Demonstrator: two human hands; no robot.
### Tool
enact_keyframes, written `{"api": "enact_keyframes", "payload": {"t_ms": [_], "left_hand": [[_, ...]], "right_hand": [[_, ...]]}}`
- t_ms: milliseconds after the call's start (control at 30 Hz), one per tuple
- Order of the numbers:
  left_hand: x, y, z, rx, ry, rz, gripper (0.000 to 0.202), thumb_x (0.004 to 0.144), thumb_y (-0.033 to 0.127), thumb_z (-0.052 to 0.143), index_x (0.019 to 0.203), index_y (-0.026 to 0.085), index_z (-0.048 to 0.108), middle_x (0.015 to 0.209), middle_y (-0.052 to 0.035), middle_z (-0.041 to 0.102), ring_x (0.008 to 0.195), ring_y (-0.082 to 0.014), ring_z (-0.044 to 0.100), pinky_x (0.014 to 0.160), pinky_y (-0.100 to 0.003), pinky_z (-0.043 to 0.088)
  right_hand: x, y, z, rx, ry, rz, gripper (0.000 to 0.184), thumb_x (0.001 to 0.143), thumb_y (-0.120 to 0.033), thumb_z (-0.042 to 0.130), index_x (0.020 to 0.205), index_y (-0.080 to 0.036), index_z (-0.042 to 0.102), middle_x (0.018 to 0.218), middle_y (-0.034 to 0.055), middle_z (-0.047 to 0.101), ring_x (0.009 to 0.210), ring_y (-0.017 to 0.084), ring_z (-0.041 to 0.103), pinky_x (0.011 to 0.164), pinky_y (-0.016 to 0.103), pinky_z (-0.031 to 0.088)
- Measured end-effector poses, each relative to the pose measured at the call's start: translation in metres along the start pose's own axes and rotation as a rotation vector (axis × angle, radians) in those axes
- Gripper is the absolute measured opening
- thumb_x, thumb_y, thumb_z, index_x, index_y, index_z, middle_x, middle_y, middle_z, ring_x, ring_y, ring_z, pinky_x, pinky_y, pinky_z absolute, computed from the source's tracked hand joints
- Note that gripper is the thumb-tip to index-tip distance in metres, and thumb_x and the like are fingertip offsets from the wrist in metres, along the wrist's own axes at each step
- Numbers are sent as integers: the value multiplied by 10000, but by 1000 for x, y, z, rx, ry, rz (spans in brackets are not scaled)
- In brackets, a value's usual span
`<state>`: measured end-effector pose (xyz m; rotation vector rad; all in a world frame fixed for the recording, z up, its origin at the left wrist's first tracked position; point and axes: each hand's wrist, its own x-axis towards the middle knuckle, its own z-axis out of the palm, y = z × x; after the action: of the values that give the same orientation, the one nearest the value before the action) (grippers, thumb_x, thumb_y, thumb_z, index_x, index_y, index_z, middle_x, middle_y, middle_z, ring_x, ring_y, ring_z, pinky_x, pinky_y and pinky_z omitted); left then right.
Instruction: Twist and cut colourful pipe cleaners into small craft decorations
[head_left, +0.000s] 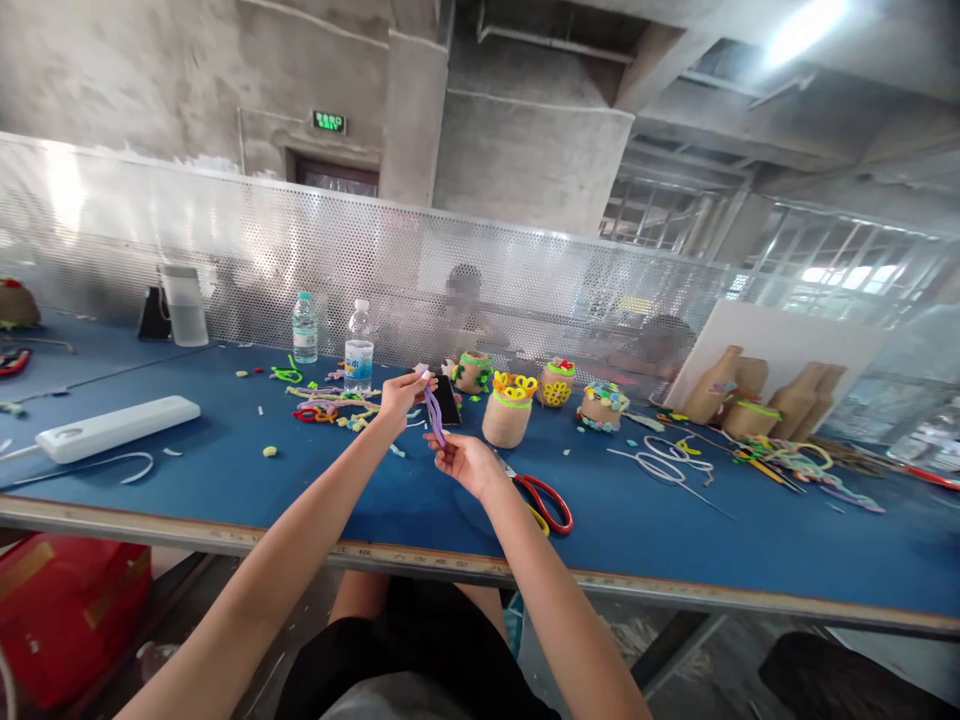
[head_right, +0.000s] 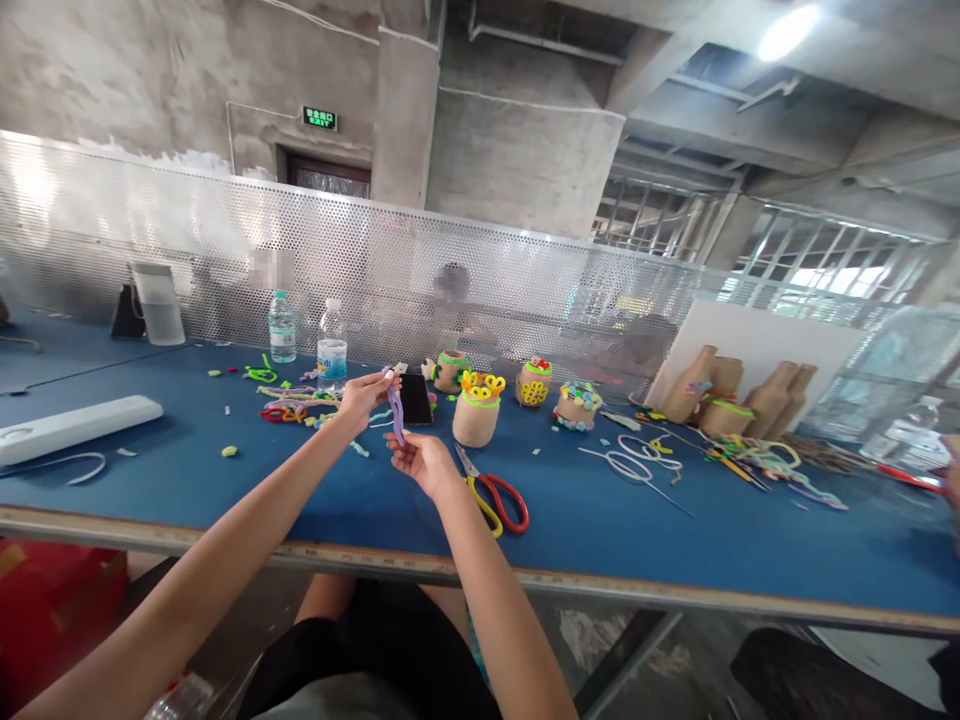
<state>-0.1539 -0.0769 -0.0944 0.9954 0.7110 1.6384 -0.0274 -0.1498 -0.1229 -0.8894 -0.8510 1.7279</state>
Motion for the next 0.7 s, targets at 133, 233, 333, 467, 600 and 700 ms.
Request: {"api": "enact_keyframes", "payload": {"t_ms": [133,233,333,467,600,700], "left_hand": [[1,1,-2,15,-9,25,174,588,220,796,695,113,710,684,-60,685,656,-150,632,684,-282,500],[1,2,-1,24,-13,48,185,592,235,794,707,113,714,673,-54,682,658,-146,627,684,-274,491],[0,4,-1,24,-16,66,194,598,249,792,717,115,717,660,-46,679,654,-140,623,689,-267,490],[-1,5,0,23,-16,73,202,589,251,796,716,115,718,650,-42,680,642,-137,621,668,-256,495],[0,4,-1,28,-3,77,191,592,250,793,705,116,717,643,-44,679,641,-140,621,656,-254,494],[0,4,-1,28,0,79,196,593,245,796,716,113,718,652,-48,681,650,-145,627,669,-263,492]], "right_hand": [[-2,-1,0,3,1,9,291,884,-93,418,752,-69,676,563,36,623,432,63,517,474,164,466],[-4,-2,2,-2,12,9,290,884,-98,422,747,-76,676,561,38,635,430,64,516,460,163,459],[-5,-2,2,-4,20,15,293,888,-102,421,745,-72,675,568,49,649,423,63,515,446,161,452],[-5,-1,1,-5,22,17,293,887,-98,423,741,-57,675,579,55,651,415,56,512,447,157,453],[-5,1,1,-15,29,-15,277,862,-75,443,699,-78,668,579,42,640,428,51,500,469,152,460],[-4,3,-1,-38,30,-53,226,821,-62,495,678,-85,669,573,29,617,435,44,479,472,143,453]]}}
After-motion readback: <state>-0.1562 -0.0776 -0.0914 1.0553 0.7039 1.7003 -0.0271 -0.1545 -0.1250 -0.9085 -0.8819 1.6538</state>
